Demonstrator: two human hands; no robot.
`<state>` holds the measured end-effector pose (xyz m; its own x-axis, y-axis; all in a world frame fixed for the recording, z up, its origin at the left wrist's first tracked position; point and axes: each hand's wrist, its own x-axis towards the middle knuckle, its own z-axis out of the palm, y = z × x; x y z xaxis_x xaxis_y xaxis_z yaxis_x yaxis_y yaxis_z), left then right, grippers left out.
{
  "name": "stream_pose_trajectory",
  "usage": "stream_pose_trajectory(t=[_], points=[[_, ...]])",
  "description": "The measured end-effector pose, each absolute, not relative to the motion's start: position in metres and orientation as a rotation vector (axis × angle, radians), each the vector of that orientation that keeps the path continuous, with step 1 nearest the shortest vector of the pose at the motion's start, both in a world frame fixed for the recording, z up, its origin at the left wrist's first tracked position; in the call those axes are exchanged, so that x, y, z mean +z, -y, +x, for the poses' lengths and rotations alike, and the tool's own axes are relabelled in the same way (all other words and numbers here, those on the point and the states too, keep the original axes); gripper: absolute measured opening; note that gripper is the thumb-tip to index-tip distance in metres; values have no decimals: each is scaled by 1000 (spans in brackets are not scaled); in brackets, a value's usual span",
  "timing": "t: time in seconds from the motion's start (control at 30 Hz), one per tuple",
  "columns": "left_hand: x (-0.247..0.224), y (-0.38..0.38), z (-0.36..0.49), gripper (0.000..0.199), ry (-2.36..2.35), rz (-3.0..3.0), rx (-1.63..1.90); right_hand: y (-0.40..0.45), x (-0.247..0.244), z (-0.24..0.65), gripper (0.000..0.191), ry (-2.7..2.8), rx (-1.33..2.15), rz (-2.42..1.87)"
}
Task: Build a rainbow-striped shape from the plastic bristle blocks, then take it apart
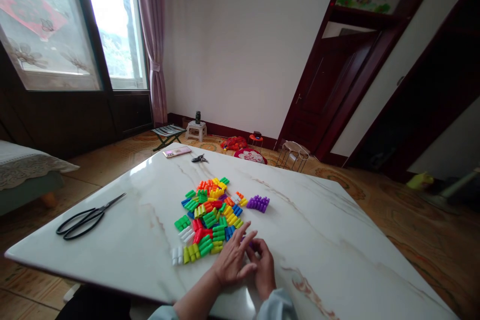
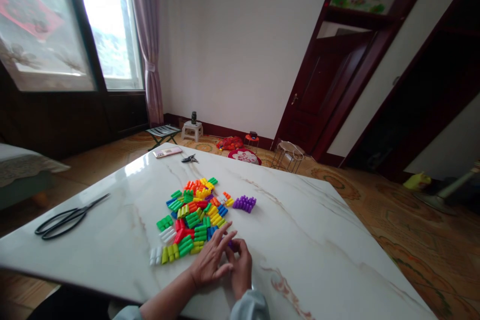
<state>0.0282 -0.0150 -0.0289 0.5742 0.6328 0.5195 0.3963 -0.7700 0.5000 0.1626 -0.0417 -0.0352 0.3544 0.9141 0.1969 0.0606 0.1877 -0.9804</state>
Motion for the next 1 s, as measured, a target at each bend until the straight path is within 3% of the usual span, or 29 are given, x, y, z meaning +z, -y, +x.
stream_pose_trajectory(t=[0.33, 0.5, 0.83, 1.0], points=[[-22, 18, 30, 62, -909, 2410, 942, 48, -36, 178, 32, 873, 914, -1199], [-19, 14, 34, 41, -911, 2378, 928, 46, -34, 173, 34, 1016, 919, -1270], [-24, 15, 35, 19, -1130, 2301, 838, 49, -30, 166, 34, 1237, 575, -1332], [-26, 13, 36, 16, -1204, 2293, 777, 48, -32, 167, 18, 1354, 553, -1308]])
